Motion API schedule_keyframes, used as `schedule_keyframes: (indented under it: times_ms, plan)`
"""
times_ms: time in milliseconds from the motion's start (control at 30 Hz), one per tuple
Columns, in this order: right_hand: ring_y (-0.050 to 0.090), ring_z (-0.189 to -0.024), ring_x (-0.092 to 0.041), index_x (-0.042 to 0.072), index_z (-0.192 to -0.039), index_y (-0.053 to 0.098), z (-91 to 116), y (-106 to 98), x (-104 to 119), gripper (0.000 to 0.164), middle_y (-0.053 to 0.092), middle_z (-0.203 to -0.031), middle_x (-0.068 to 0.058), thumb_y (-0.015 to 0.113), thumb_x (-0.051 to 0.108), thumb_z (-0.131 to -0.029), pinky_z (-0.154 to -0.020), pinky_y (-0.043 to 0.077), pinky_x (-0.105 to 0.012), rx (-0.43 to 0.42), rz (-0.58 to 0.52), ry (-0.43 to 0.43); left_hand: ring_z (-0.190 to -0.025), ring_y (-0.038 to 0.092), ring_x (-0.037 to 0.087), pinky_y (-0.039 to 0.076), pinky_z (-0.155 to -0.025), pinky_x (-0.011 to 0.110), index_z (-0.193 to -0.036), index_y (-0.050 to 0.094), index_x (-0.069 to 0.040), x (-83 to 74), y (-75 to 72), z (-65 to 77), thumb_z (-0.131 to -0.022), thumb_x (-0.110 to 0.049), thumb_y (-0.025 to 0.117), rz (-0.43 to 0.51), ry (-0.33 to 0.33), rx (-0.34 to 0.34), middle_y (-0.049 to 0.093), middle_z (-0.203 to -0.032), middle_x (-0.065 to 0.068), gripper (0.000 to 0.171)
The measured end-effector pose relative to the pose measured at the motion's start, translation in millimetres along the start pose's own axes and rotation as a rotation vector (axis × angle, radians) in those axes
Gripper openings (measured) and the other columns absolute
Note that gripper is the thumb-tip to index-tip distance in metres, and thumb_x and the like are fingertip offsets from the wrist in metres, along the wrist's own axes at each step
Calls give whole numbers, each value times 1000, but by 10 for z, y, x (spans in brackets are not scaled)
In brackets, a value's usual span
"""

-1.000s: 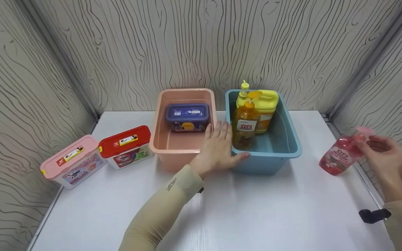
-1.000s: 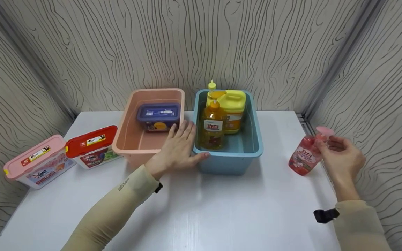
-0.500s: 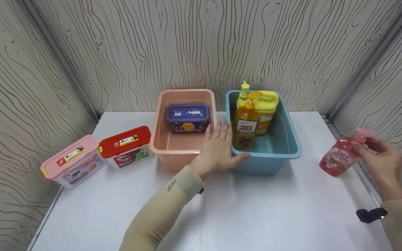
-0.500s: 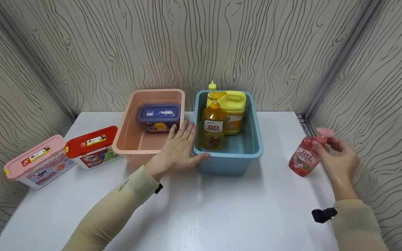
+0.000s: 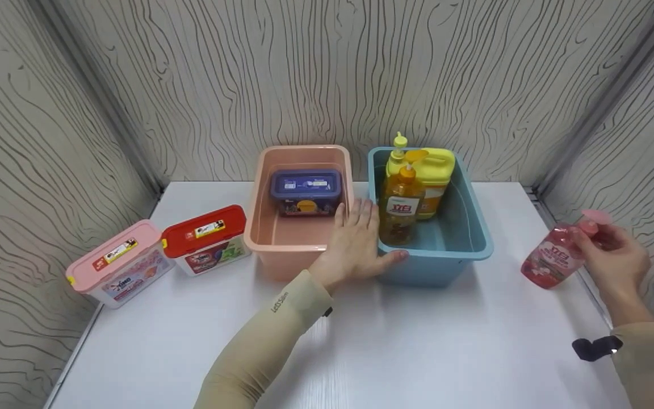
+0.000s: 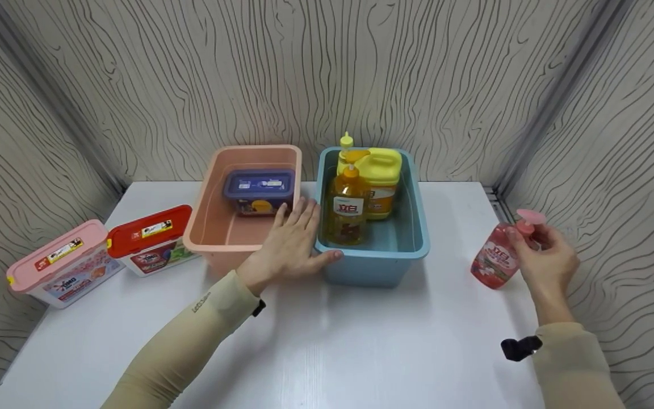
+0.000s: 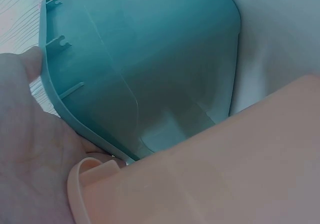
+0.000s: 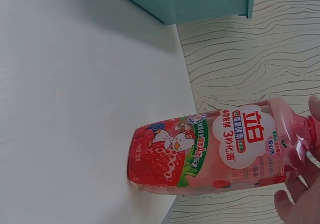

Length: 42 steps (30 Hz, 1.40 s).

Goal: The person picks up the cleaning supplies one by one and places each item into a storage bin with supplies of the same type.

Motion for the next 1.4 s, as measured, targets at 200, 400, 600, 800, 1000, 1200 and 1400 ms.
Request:
schedule_keyframes:
  times_ms: [200, 400, 600, 800, 1000, 1200, 1400]
  plan:
    - [60, -95, 12, 20, -154, 70, 10, 44, -19, 52, 63, -96, 35, 82, 24, -104, -75, 49, 4, -14, -55, -3, -181, 4, 33, -2, -146, 61, -181, 11, -5, -7, -9, 8, -100, -94, 32, -4, -2, 0, 7, -192, 13, 122]
    - [64, -102, 13, 26, -155, 68, -22, 55, -69, 55, 79, -133, 22, 83, 29, -103, -77, 51, 4, -22, -112, 76, -181, 3, 33, -3, -146, 61, -181, 10, -5, 0, -3, 13, -99, -94, 33, 9, 0, 6, 6, -192, 13, 122]
    - [68, -109, 10, 30, -157, 64, -28, 44, -67, 61, 69, -159, 13, 86, 29, -100, -74, 53, 2, 18, -230, 165, -181, 3, 33, -2, -146, 61, -181, 10, -5, 2, -12, 8, -100, -94, 33, 7, 0, 4, 6, -192, 14, 122]
    - [70, -115, 13, 30, -157, 64, -26, 44, -66, 66, 66, -161, 10, 89, 35, -95, -72, 52, 2, 18, -242, 191, -181, 4, 33, 0, -146, 61, -181, 10, -5, 5, 0, -4, -100, -94, 32, 0, -1, -1, 7, -192, 14, 122]
    - [70, -101, 12, 24, -156, 65, -26, 34, -65, 63, 74, -150, 13, 88, 29, -97, -73, 55, -1, 14, -306, 176, -181, 4, 33, 1, -146, 62, -181, 10, -6, -4, 3, 1, -99, -94, 30, -13, -4, 1, 7, -192, 13, 123]
    - [69, -97, 11, 26, -155, 65, -41, 31, -70, 62, 76, -145, 14, 88, 30, -98, -72, 56, -1, 6, -297, 178, -181, 4, 34, -1, -146, 61, -181, 10, -6, -7, 1, 12, -99, -94, 32, 1, -1, 3, 7, -192, 13, 122]
    - [68, -106, 10, 29, -156, 63, -45, 36, -59, 61, 69, -157, 9, 86, 33, -100, -71, 55, -1, -2, -271, 178, -180, 7, 35, 3, -147, 61, -181, 12, -5, -10, -17, 13, -99, -94, 32, -16, 0, -8, 8, -192, 13, 122]
Point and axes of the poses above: each hand's wrist, its own z-axis away from the middle knuckle, its own y-axis out of the palm, x = y × z, the point moved 3 cm from there along -z, towards the middle knuckle
